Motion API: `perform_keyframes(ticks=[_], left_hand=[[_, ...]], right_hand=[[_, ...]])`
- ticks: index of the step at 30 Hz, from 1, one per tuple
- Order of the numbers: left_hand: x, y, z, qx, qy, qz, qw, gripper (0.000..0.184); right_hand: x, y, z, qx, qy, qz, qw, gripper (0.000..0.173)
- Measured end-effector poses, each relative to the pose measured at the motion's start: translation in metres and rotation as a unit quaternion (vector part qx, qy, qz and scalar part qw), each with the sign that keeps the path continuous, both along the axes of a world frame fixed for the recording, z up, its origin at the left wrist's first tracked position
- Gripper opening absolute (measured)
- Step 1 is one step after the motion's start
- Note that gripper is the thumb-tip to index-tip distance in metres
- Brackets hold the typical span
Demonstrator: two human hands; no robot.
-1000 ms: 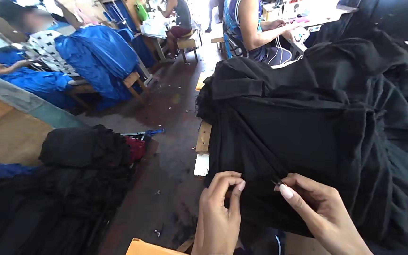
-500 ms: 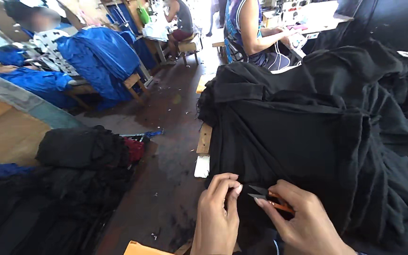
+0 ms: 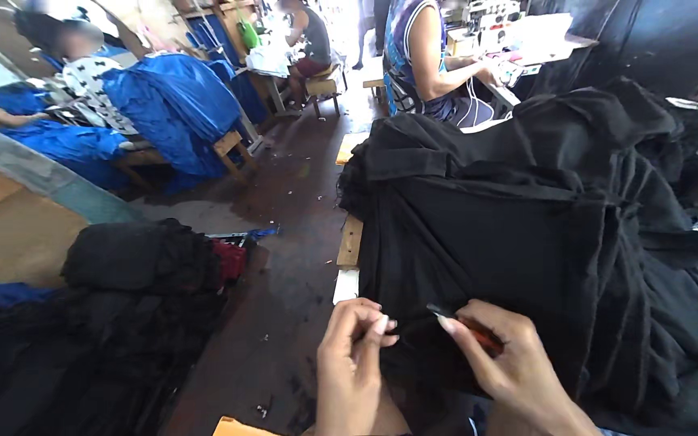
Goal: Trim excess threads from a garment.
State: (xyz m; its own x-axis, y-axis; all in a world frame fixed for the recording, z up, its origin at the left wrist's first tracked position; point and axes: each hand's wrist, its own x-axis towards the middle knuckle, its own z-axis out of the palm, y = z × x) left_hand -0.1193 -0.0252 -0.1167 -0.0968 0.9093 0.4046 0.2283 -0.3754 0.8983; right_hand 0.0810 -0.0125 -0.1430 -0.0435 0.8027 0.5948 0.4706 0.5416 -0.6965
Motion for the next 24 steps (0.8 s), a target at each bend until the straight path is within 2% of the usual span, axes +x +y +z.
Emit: perform_keyframes(ticks=[2,4,6,8,11,12,14,18,21,24], left_hand=[[-0.017,-0.006,0.015,-0.014,-0.015,0.001,1.0,0.007],[-0.032,-0.012,0.024,-0.035,-0.001,0.012,0.999,0.008],[-0.047,-0.016,0.024,-0.062,0.035,0.016,0.997,0.007],[-0.064,-0.02,0.021,-0.097,0.107,0.029,0.989,0.006],[-0.093,-0.026,0.013,-0.131,0.236,0.091,0.958,0.013],[-0.101,-0.029,0.01,-0.14,0.266,0.112,0.947,0.016],[-0.108,-0.03,0.008,-0.148,0.293,0.14,0.934,0.021],[-0.091,-0.026,0.006,-0.12,0.261,0.128,0.949,0.021],[-0.075,-0.025,0.003,-0.103,0.24,0.101,0.96,0.02],[-0.063,-0.024,0.0,-0.104,0.222,0.054,0.968,0.02]], right_hand=[[0.005,0.001,0.006,-0.022,0.044,0.042,0.998,0.031],[0.005,-0.002,0.008,-0.026,-0.042,0.051,0.997,0.035],[0.003,-0.005,0.014,-0.003,-0.149,0.074,0.986,0.022],[0.016,-0.008,0.039,0.022,-0.164,0.073,0.983,0.009],[0.091,-0.003,0.1,0.045,-0.125,-0.105,0.986,0.017],[0.122,0.008,0.106,0.044,-0.112,-0.176,0.977,0.021],[0.163,0.043,0.093,0.028,-0.117,-0.283,0.951,0.025],[0.156,0.074,0.065,-0.065,-0.095,-0.24,0.964,0.012],[0.162,0.059,0.064,-0.082,-0.062,-0.174,0.979,0.024],[0.154,0.031,0.077,-0.093,-0.036,-0.183,0.978,0.039]])
